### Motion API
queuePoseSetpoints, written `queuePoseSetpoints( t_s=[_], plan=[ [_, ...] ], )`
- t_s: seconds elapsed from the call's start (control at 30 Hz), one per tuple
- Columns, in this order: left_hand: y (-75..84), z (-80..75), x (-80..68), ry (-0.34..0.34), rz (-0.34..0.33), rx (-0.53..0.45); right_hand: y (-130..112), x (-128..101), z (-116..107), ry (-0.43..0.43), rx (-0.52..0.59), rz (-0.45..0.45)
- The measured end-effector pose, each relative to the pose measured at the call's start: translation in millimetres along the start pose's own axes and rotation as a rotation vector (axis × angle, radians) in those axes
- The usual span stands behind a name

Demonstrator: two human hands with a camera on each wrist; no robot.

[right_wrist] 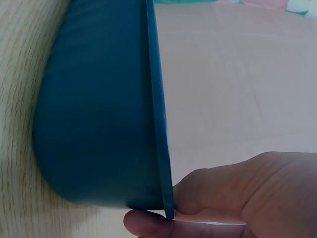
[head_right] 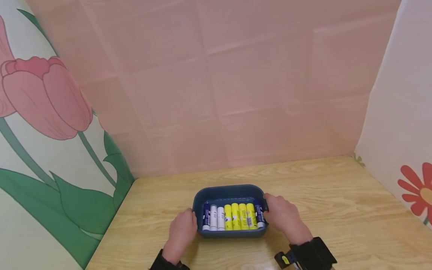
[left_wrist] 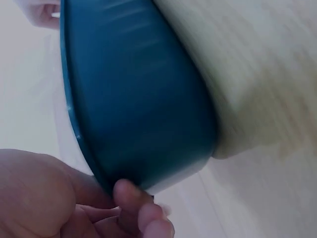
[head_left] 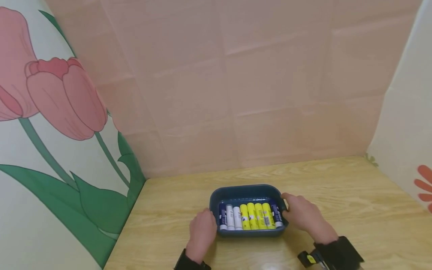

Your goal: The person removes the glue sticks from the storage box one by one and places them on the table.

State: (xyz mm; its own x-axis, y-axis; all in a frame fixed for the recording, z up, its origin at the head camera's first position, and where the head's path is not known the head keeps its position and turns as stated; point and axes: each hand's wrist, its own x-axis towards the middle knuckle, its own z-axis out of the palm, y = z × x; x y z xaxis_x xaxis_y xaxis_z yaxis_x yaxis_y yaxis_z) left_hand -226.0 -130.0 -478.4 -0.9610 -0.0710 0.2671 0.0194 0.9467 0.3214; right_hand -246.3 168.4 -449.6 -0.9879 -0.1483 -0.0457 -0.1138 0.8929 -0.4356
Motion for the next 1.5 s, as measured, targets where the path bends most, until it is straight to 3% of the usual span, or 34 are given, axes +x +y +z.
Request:
queuePoseSetpoints(
  t_s=[0.17, 0.4, 0.53, 0.77, 1.1, 1.2, 1.4, 1.5],
  plan=[
    [-0.4, 6.5, 3.8, -0.050, -0.024, -0.004, -2, 0, -2, -0.003, 0.002, -0.003],
    [0.7, 10.3, 3.2, -0.057, 0.006, 0.024, -3, -1, -3, -0.003, -0.010, 0.008],
    [0.5, 10.1, 4.8, -0.098, -0.006, 0.036, -6, -1, -1, 0.060, -0.027, -0.008],
    [-1.2, 10.0, 3.4, -0.088, 0.003, 0.051, -18, 1, 9, 0.159, -0.084, -0.040],
    [0.8, 6.2, 1.6, -0.081, 0.013, 0.037, -34, 7, 23, 0.120, -0.140, -0.046],
    [0.3, 6.6, 1.4, -0.059, 0.022, 0.047, -37, 8, 26, 0.135, -0.154, -0.044],
    [1.0, 9.1, 1.6, -0.100, -0.003, 0.040, -42, 10, 31, 0.182, -0.205, -0.035],
    [1.4, 9.3, 1.6, -0.088, 0.003, 0.048, -44, 13, 33, 0.194, -0.249, -0.045]
  ],
)
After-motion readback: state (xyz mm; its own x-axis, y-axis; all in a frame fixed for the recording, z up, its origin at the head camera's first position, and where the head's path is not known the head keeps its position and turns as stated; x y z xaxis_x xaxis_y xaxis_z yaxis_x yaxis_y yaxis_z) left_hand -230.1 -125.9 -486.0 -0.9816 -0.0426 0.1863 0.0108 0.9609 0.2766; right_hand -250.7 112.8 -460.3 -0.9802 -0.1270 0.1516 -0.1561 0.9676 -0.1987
